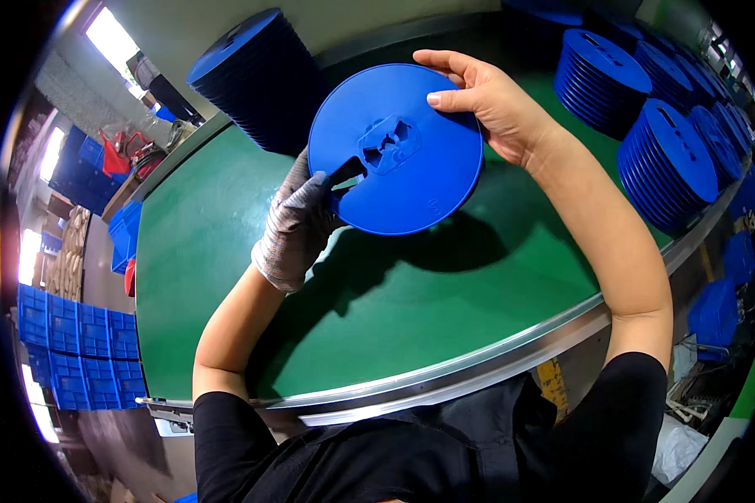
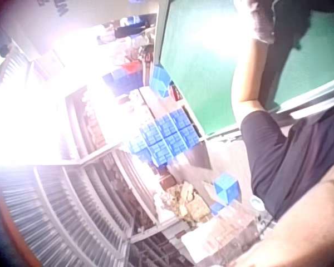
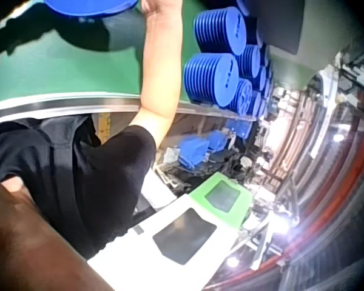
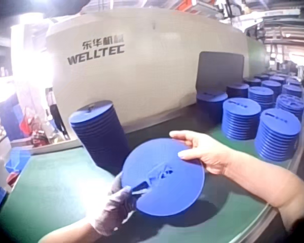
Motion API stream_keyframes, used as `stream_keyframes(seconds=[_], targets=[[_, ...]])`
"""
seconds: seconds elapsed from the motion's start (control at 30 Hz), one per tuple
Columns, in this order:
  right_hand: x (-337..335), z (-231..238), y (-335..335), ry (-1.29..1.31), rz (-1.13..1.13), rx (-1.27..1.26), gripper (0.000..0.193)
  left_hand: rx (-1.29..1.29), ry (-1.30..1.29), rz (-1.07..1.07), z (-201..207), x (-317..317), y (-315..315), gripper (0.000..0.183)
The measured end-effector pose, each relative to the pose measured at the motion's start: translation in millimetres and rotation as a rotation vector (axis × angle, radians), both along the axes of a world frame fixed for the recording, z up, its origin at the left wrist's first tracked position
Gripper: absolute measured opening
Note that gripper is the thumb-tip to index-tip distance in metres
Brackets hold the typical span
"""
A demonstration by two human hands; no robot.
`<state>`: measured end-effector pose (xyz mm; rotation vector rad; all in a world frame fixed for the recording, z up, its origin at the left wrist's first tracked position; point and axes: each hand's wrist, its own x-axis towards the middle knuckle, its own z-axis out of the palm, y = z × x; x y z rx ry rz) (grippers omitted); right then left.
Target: The person picks up stacks of blue plastic spools from a green conveyor belt and places them into a blue plastic bin. The person handles the spools by hand, moving them in batches from the belt to the bin.
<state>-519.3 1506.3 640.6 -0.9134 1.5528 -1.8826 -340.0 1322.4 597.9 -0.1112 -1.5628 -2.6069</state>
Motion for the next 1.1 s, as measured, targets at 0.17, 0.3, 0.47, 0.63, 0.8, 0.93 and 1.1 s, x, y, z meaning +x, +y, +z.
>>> stream_keyframes(seconds=[0.17,0.3,0.47,0.63,0.8,0.93,1.1], targets=[[-10.5,4.5,5.7,-0.069,0.004,-0.053,0.037,0.049,0.010,0.006,1.7,2.8,10.4,0.066],[-20.2,2.3,10.1,-0.168,0.049,-0.155,0.035,0.087,0.032,0.010,-2.6,2.0,12.1,0.068],[-21.9,1.8,10.1,-0.245,0.104,-0.161,0.035,0.115,0.022,-0.007,-1.7,3.8,13.1,0.069],[-23.5,-0.8,10.2,-0.243,0.064,-0.091,0.029,0.167,-0.029,0.031,-7.5,3.9,7.7,0.066],[-28.0,-3.8,10.7,-0.289,0.066,-0.046,0.029,0.395,-0.019,0.026,-2.8,4.4,6.7,0.052],[-33.3,-13.0,10.2,-0.351,0.117,-0.049,0.032,0.308,-0.012,0.002,-7.4,5.9,-2.4,0.054],[-32.0,-19.1,6.2,-0.395,0.097,-0.046,0.030,0.322,0.004,-0.044,-9.1,4.7,-6.8,0.055]])
